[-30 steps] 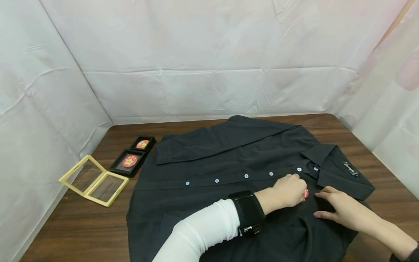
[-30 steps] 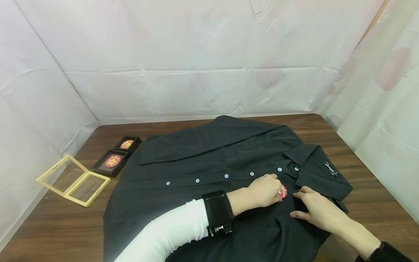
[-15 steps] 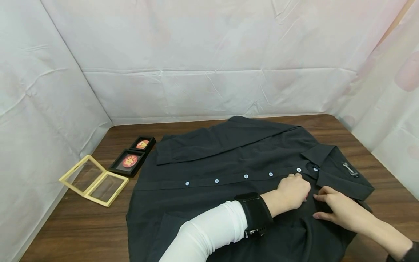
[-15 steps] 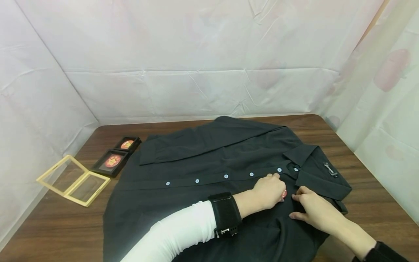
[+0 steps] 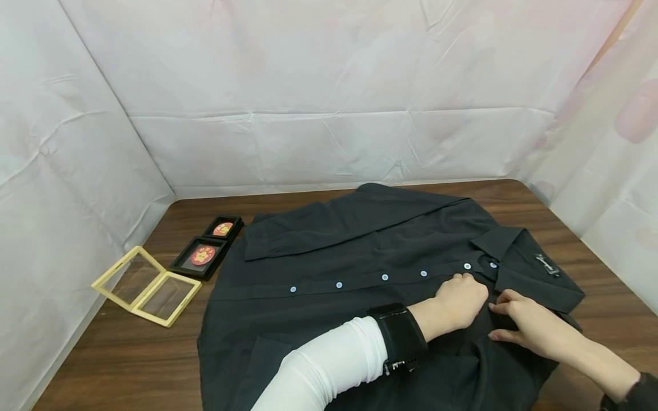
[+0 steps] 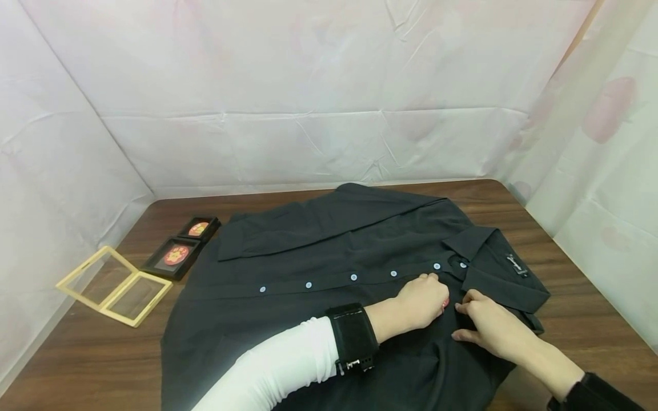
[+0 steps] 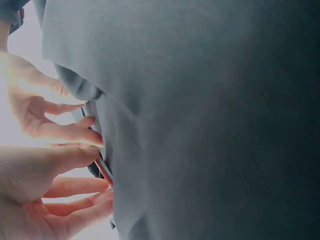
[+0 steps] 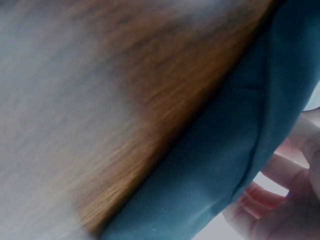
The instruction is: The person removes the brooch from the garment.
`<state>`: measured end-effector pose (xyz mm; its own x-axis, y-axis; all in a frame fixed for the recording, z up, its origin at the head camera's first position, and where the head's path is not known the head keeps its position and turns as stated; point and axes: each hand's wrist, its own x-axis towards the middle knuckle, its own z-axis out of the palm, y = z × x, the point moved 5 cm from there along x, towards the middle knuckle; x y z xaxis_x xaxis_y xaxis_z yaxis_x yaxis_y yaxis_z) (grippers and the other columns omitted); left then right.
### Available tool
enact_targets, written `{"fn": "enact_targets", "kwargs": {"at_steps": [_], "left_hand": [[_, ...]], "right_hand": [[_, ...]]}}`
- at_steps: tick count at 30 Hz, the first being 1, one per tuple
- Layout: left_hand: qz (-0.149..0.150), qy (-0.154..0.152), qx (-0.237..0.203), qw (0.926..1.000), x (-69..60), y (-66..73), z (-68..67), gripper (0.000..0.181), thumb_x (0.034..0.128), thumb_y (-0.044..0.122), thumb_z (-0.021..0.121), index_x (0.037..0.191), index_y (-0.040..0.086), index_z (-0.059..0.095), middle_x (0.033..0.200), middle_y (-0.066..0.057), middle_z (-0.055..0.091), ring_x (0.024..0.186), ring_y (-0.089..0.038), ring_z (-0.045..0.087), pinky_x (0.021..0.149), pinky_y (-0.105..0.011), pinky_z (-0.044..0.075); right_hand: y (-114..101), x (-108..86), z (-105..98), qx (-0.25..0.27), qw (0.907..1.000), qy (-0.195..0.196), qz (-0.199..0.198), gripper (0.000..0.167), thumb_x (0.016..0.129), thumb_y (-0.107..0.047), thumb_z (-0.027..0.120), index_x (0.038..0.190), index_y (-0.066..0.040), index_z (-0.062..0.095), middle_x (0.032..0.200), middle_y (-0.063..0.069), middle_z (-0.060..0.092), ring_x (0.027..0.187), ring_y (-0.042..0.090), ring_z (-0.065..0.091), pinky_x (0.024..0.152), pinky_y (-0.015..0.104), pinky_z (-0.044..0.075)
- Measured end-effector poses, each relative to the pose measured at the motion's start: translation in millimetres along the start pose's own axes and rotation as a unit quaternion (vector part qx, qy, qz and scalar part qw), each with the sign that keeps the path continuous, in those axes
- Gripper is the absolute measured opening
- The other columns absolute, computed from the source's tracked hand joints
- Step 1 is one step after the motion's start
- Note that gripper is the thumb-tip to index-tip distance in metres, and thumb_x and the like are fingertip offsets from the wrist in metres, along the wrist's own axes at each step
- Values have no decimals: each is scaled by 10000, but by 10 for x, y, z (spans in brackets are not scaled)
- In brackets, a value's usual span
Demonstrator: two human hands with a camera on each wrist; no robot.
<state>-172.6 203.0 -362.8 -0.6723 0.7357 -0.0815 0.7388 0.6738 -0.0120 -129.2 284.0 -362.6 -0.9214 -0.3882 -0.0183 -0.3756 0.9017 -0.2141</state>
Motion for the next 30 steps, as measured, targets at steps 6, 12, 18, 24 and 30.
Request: {"fn": "enact_targets", "kwargs": {"at_steps": [6,12,18,24,30], "left_hand": [[65,60,-86,9999,-4,6,-36,114,870,234,562,953,280,625,970,84,591,825,-88,532,654,-214,467],[110,230,-202,9995,-4,-18,-77,87,870,213,567,898,274,622,903,111,612,771,-45,573,604,-186,464],[20,452,-563,9974,-10,-100,-101,76,869,221,570,841,253,633,845,103,616,694,-30,575,522,-181,440],[-118,849,-799,9931,-33,-188,-149,122,850,272,594,740,227,625,732,105,605,614,-12,559,506,-168,431],[-284,1037,-1269,9861,-44,-265,-150,233,891,252,533,692,192,640,674,77,610,527,-25,531,455,-167,393]], "right_hand": [[6,19,-21,39,9998,142,-167,441,655,-247,753,921,90,652,849,9,511,650,26,449,542,232,418],[18,34,-72,65,9994,209,-264,418,658,-262,753,903,63,658,856,7,537,694,89,520,581,260,455],[32,59,-172,72,9984,469,-308,393,661,-277,755,887,31,662,848,-15,555,706,93,529,594,271,453],[34,90,-261,32,9976,641,-254,408,662,-282,757,903,33,661,849,-3,577,721,129,554,605,288,459],[34,122,-312,188,9973,683,-197,407,683,-257,746,933,49,648,848,32,595,718,182,582,606,289,477]]}}
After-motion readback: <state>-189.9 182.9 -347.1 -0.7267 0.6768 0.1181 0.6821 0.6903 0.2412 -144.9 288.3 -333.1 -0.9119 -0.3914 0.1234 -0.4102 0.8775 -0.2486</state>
